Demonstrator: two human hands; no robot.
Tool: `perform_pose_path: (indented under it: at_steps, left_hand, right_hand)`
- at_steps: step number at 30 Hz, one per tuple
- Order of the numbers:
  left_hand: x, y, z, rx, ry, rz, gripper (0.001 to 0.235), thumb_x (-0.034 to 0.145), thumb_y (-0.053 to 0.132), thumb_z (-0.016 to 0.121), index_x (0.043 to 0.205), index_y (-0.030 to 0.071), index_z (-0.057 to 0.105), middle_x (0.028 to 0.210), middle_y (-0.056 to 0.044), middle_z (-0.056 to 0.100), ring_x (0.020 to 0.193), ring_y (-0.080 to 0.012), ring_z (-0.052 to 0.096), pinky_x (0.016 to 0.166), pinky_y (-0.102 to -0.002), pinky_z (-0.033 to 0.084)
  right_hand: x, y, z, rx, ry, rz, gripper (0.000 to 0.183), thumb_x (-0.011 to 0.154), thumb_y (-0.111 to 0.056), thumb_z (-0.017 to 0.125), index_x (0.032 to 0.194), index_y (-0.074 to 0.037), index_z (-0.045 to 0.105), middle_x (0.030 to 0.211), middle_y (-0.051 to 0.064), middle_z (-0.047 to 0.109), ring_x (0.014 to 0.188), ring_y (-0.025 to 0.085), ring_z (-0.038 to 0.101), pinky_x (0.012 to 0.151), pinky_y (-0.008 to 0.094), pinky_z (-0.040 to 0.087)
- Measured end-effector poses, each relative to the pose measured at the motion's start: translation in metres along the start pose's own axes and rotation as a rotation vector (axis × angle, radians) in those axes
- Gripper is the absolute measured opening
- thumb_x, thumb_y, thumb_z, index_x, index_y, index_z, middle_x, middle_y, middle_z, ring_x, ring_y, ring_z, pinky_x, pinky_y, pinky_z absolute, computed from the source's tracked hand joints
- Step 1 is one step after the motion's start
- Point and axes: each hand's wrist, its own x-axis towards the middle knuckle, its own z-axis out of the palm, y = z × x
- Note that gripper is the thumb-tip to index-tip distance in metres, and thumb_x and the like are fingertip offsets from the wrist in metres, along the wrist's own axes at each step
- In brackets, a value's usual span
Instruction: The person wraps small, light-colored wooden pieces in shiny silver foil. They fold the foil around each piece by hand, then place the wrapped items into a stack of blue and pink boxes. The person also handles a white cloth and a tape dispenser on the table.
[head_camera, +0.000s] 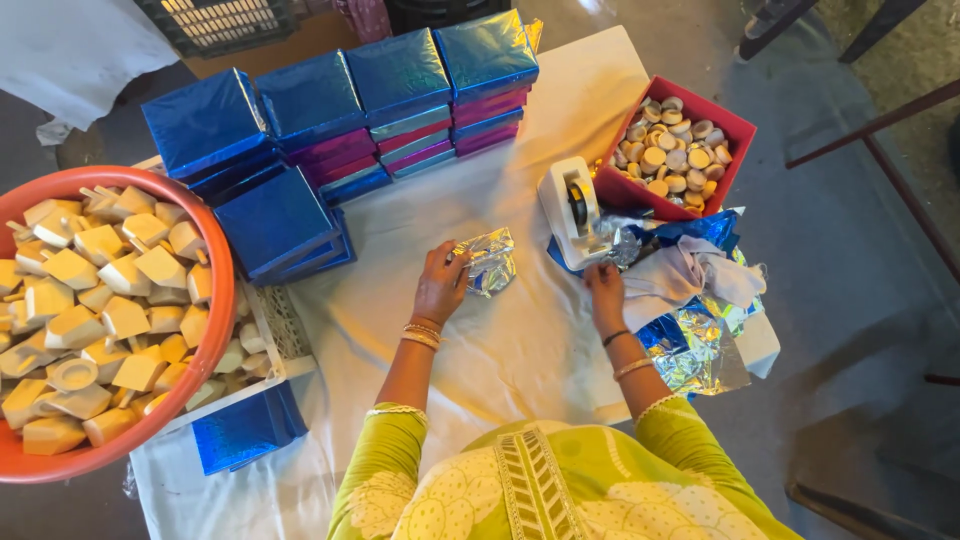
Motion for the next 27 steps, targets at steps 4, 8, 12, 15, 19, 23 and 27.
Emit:
perform_pose_path:
  at_steps: [4,8,12,15,19,23,27]
  left_hand:
    - [0.002,0.001,0.001,0.003,0.017,0.01,0.034,0.085,0.002,0.073,0.118,0.01,0.069,0.133,-0.016,0.058,0.116,-0.0363,0.059,0.092,-0.041,0.057]
    - [-0.001,0.003,0.0,-0.002,0.007,-0.015,0.032,0.086,0.002,0.073,0.117,0.01,0.068,0.133,-0.015,0.059,0.115,-0.0358,0.06,0.092,-0.041,0.057]
    - [0.001,0.004,0.0,0.006,0.015,-0.011,0.032,0.086,0.003,0.073,0.116,0.01,0.067,0.133,-0.015,0.058,0.115,-0.0361,0.06,0.091,-0.042,0.057]
    - [0.0,0.003,0.001,0.009,0.009,-0.016,0.034,0.085,0.003,0.073,0.118,0.01,0.067,0.133,-0.015,0.058,0.115,-0.0368,0.059,0.09,-0.043,0.056]
    - [0.0,0.002,0.0,0.008,0.003,-0.016,0.036,0.085,0.002,0.072,0.12,0.01,0.067,0.134,-0.016,0.058,0.116,-0.0371,0.059,0.09,-0.043,0.057]
    - [0.001,0.006,-0.002,0.005,-0.009,-0.02,0.04,0.085,0.001,0.071,0.123,0.01,0.067,0.135,-0.016,0.058,0.116,-0.0364,0.059,0.091,-0.042,0.057]
    - [0.003,0.003,0.0,0.004,-0.011,-0.018,0.039,0.084,0.0,0.072,0.122,0.009,0.067,0.136,-0.016,0.058,0.115,-0.0357,0.06,0.092,-0.042,0.057]
  right_hand:
    - [-0.046,-0.008,0.034,-0.482,0.029,0.068,0.014,0.103,-0.014,0.065,0.099,-0.002,0.062,0.082,0.004,0.061,0.073,0.013,0.055,0.068,0.028,0.046]
    - [-0.077,-0.089,0.131,-0.681,-0.124,-0.183,0.01,0.092,-0.01,0.072,0.099,-0.003,0.068,0.096,0.006,0.064,0.084,0.013,0.062,0.069,0.028,0.052]
    - [-0.058,-0.119,0.198,-0.582,-0.328,-0.209,0.009,0.098,-0.011,0.069,0.102,-0.005,0.064,0.089,0.006,0.068,0.074,0.014,0.063,0.068,0.03,0.054]
    - [-0.047,-0.135,0.238,-0.67,-0.383,-0.274,0.012,0.097,-0.011,0.071,0.1,-0.003,0.062,0.082,0.009,0.066,0.068,0.019,0.063,0.065,0.031,0.052]
    - [-0.04,-0.143,0.259,-0.808,-0.419,-0.183,0.012,0.095,-0.011,0.07,0.096,-0.002,0.062,0.08,0.013,0.068,0.066,0.028,0.063,0.062,0.037,0.049]
    - [-0.038,-0.135,0.259,-0.996,-0.408,-0.222,0.013,0.093,-0.016,0.069,0.095,-0.006,0.063,0.085,0.012,0.072,0.079,0.034,0.069,0.066,0.043,0.053]
    - [-0.035,-0.142,0.263,-1.059,-0.424,-0.261,0.013,0.091,-0.016,0.07,0.098,-0.01,0.06,0.086,0.011,0.073,0.083,0.035,0.071,0.067,0.046,0.055]
